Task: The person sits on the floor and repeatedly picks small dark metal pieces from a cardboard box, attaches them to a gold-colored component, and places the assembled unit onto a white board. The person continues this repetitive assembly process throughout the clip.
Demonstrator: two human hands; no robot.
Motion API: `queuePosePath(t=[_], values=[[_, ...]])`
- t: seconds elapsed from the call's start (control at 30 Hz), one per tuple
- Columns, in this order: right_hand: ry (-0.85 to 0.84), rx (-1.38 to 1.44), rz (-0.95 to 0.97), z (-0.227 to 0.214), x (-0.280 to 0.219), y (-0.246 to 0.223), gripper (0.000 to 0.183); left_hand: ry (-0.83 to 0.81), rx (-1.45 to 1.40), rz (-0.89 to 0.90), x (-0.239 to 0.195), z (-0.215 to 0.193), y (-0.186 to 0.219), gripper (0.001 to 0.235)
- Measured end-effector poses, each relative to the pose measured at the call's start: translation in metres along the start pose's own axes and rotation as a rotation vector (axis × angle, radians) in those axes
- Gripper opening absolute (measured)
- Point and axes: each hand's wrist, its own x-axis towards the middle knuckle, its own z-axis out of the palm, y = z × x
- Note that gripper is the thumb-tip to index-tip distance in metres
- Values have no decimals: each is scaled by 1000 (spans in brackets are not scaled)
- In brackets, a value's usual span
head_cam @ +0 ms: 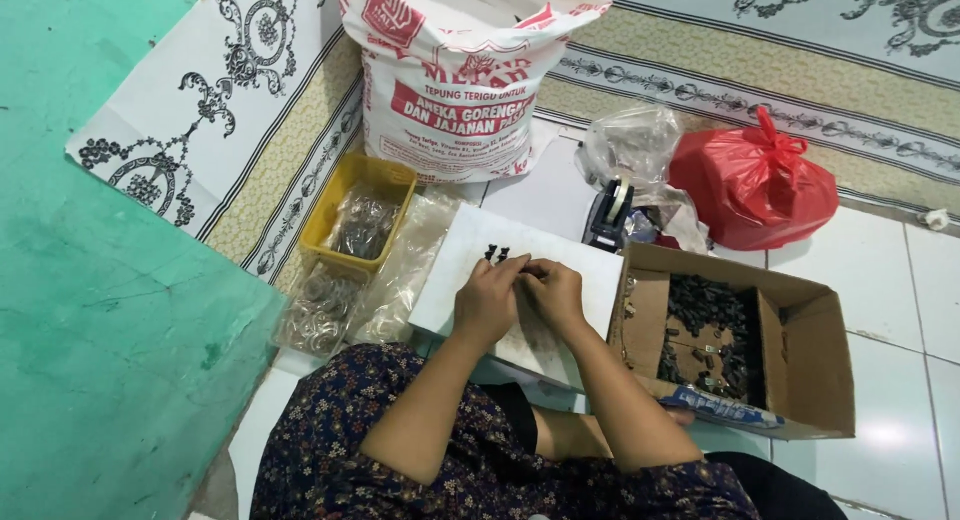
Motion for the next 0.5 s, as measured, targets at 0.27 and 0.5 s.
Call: queuePosePath(t=[0.27,0.5], values=[[-38,-108,-106,-4,-5,-12,22,-51,172,30,-8,25,-17,48],[39,-22,-190,-27,-8,8,31,159,171,224,-12,43,-15,44]])
